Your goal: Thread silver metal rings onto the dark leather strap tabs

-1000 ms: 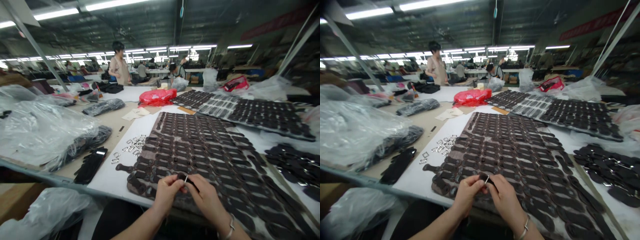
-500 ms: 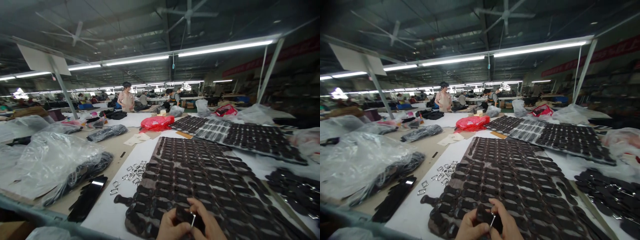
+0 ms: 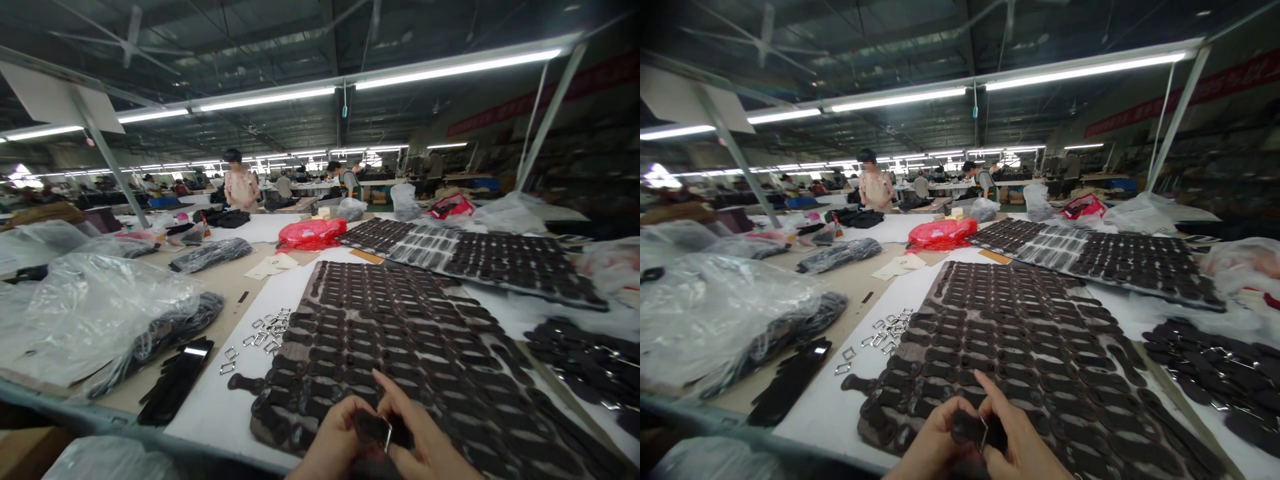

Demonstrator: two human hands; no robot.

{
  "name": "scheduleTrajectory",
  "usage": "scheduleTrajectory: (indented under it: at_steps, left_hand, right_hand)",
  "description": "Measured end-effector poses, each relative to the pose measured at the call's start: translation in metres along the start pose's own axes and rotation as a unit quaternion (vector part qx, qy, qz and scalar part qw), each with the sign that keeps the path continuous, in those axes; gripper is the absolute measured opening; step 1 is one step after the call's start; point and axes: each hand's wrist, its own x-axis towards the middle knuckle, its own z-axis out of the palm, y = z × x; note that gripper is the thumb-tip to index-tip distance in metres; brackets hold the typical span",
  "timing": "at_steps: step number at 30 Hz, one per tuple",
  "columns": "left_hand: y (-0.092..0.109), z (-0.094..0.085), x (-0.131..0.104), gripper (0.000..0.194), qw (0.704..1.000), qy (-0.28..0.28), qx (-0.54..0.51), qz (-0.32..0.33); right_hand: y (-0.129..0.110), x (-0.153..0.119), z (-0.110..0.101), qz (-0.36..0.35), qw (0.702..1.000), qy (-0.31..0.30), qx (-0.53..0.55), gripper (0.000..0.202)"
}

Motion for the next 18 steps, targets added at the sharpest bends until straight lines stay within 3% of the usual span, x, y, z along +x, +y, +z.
scheduleTrajectory:
  at_steps: [4,8,12,18]
  left_hand:
    - [0.003,0.002,-0.003,0.037,1.0,0.004,0.001,-0.006]
    - [0.013,0.007,-0.009,0.027,1.0,0.011,-0.005,-0.01]
    - [0.02,0.01,-0.013,0.026,1.0,0.026,0.003,-0.004]
    - [0.015,0.011,-0.009,0.026,0.997,0.079,-0.006,0.025]
  right_hand:
    - [-0.003,0.001,0.0,-0.018,1.0,-0.007,-0.011,0.078]
    - [0.0,0.003,0.003,-0.022,0.999,0.025,-0.014,0.079]
    - [0.002,0.006,0.004,0.015,0.998,0.062,0.013,0.085]
    - [0.009,0.007,0.003,0.071,0.995,0.042,0.053,0.079]
